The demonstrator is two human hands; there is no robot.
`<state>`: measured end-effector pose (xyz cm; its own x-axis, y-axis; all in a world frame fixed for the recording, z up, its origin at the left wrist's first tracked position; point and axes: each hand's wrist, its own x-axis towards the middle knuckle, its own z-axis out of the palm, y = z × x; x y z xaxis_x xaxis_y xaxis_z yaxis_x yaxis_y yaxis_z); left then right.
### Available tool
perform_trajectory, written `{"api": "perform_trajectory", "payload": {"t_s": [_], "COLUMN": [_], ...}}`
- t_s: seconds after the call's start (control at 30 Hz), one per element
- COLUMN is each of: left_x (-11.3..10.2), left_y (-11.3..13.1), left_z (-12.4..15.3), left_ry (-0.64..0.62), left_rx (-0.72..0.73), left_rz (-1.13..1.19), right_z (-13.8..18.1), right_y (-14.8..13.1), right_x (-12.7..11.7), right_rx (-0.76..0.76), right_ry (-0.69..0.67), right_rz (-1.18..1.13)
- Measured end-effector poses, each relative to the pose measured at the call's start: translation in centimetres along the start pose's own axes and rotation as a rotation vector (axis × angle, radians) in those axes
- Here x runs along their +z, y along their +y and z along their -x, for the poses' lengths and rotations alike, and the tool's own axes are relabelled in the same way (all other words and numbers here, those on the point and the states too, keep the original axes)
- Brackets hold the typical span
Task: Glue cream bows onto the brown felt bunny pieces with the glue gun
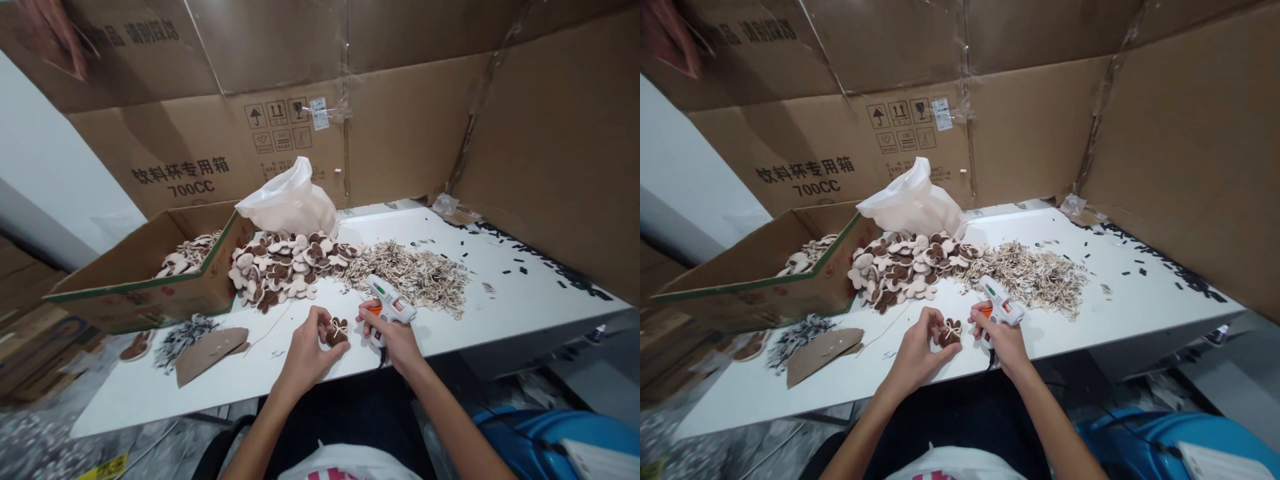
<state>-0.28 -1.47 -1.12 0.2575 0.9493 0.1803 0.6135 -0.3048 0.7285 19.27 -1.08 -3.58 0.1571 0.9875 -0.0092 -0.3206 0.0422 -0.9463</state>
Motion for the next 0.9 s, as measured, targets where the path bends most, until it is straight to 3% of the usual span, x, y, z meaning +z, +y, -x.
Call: {"api": "perform_trajectory", "payload": {"t_s": [0.2, 0.53, 0.7, 0.9], "left_x": [0.4, 2.0, 2.8, 2.7], "left_y": [0.6, 2.3, 2.4, 2.5], "left_z": [0.2, -0.4, -0.6, -0.4], "left_ry": [0.039, 0.227, 0.252, 0.270], "left_rx": [-0.051, -0.122, -0.153, -0.122], "left_rz": [0.257, 0.651, 0.700, 0.665], "right_z": [0.1, 0.5, 0.7, 0.4], "right_y": [-0.4, -0.9, -1.5, -0.9], "right_x": [0.0, 0.0, 0.0, -0.1], "right_rx": [-0.002, 0.017, 0.046, 0.058], "right_ry": [-0.010, -0.131, -0.175, -0.127], "right_rz": [0.023, 0.013, -0.003, -0.009]}}
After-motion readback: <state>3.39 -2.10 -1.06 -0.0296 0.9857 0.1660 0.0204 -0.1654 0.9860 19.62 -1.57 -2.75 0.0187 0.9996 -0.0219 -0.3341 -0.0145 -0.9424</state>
